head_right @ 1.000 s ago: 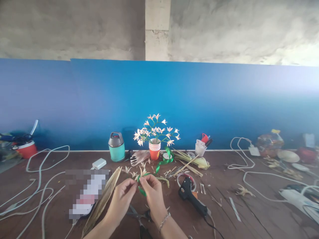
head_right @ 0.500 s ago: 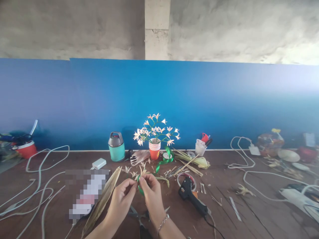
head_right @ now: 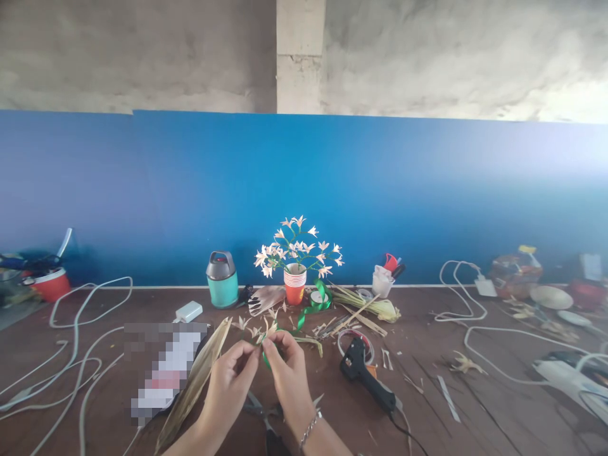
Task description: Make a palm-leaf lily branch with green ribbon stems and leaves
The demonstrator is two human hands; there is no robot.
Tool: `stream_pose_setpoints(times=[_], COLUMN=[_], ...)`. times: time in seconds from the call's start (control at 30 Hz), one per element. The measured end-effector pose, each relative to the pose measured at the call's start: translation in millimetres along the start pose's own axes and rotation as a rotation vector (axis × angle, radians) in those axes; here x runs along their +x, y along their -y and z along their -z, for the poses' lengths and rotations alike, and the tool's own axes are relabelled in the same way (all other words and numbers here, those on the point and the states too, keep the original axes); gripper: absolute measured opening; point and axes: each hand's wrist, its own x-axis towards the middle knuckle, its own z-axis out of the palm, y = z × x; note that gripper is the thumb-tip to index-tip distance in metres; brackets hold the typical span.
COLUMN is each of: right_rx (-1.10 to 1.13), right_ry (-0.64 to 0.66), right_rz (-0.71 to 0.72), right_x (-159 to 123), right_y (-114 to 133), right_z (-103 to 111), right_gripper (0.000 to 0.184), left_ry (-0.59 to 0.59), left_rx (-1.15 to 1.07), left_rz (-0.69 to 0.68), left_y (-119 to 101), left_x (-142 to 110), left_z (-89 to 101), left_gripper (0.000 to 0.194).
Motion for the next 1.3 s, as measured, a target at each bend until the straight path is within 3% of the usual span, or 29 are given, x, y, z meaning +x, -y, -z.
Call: stream_pose_setpoints(times=[0.13, 0.27, 0.4, 0.57, 0.8, 1.3], right_rx=[-0.122, -0.294, -0.409, -0.38, -0.24, -0.183], right_ry=[-0.062, -0.184, -0.13, -0.106, -0.094, -0.075], right_rz=[0.039, 0.167, 0.276, 0.217, 0.082, 0.045], right_x=[-2.7, -6.0, -6.1, -5.0, -5.1, -8.2], right_y=[5.5, 9.3, 8.8, 6.9, 5.2, 4.2], right_z=[-0.1, 2.6, 4.2, 2.3, 1.1, -0.4], right_gripper=[0.021, 0.016, 0.016, 0.016, 0.019, 0.027], left_ry=[-0.021, -0.077, -0.09, -0.052, 0.002, 0.017], left_rx=[0.04, 0.105, 0.182, 0.24, 0.271, 0.294], left_rz=[-0.034, -0.085, -0.184, -0.266, -0.279, -0.33], left_y=[-1.1, -1.0, 2.8, 8.7, 11.2, 11.9], left_x=[1.4, 5.0, 5.2, 1.9, 0.0, -2.3], left_z=[1.9, 4.7, 5.1, 2.4, 1.7, 0.1], left_gripper=[0.021, 0.02, 0.019, 0.018, 0.016, 0.017])
